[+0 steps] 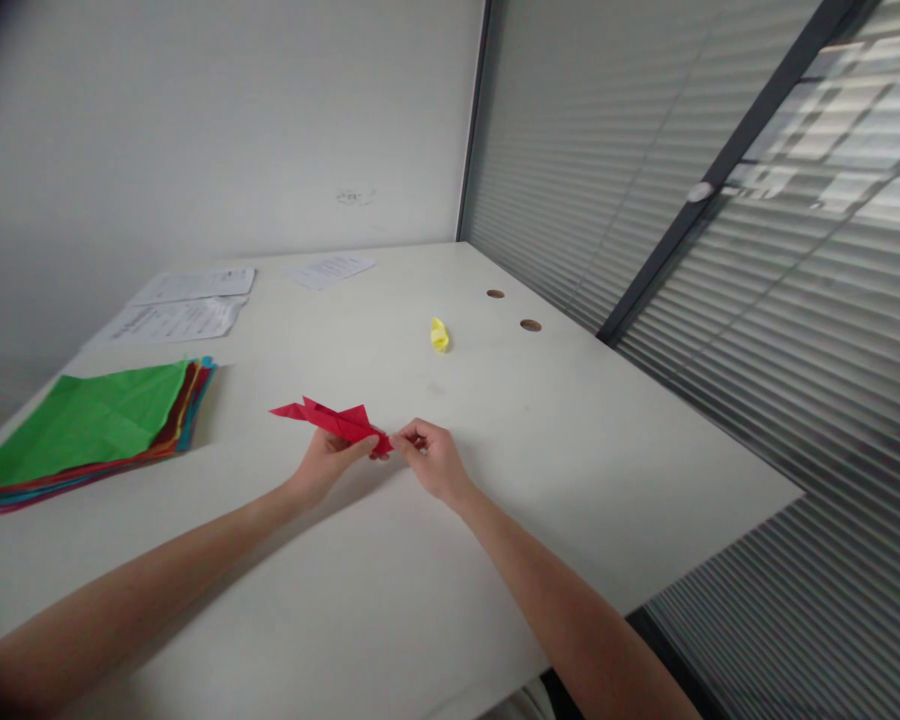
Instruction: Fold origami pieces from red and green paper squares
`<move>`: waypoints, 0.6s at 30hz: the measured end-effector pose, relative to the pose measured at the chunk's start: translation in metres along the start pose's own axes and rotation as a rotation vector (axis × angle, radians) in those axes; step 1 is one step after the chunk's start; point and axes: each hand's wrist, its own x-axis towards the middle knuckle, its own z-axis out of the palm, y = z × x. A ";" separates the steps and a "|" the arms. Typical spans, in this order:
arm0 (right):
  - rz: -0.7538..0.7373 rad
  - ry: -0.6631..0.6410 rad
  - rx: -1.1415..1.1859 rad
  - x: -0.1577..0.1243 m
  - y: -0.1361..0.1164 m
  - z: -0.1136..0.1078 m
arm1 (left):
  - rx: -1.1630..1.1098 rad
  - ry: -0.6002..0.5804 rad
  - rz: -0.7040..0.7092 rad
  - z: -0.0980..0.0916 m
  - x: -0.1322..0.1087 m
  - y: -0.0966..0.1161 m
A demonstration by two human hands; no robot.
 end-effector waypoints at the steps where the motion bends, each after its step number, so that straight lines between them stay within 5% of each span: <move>1: 0.014 0.019 0.002 0.002 0.002 -0.003 | -0.025 0.040 0.029 -0.002 0.002 0.002; 6: 0.075 0.109 0.002 0.009 0.012 -0.010 | -0.148 0.243 0.115 -0.014 0.014 0.009; 15: 0.137 -0.092 0.083 -0.001 0.002 0.007 | -0.292 0.338 0.055 -0.016 0.017 0.021; 18: 0.066 -0.033 0.051 -0.004 -0.007 0.002 | -0.215 0.244 -0.063 -0.015 0.013 0.028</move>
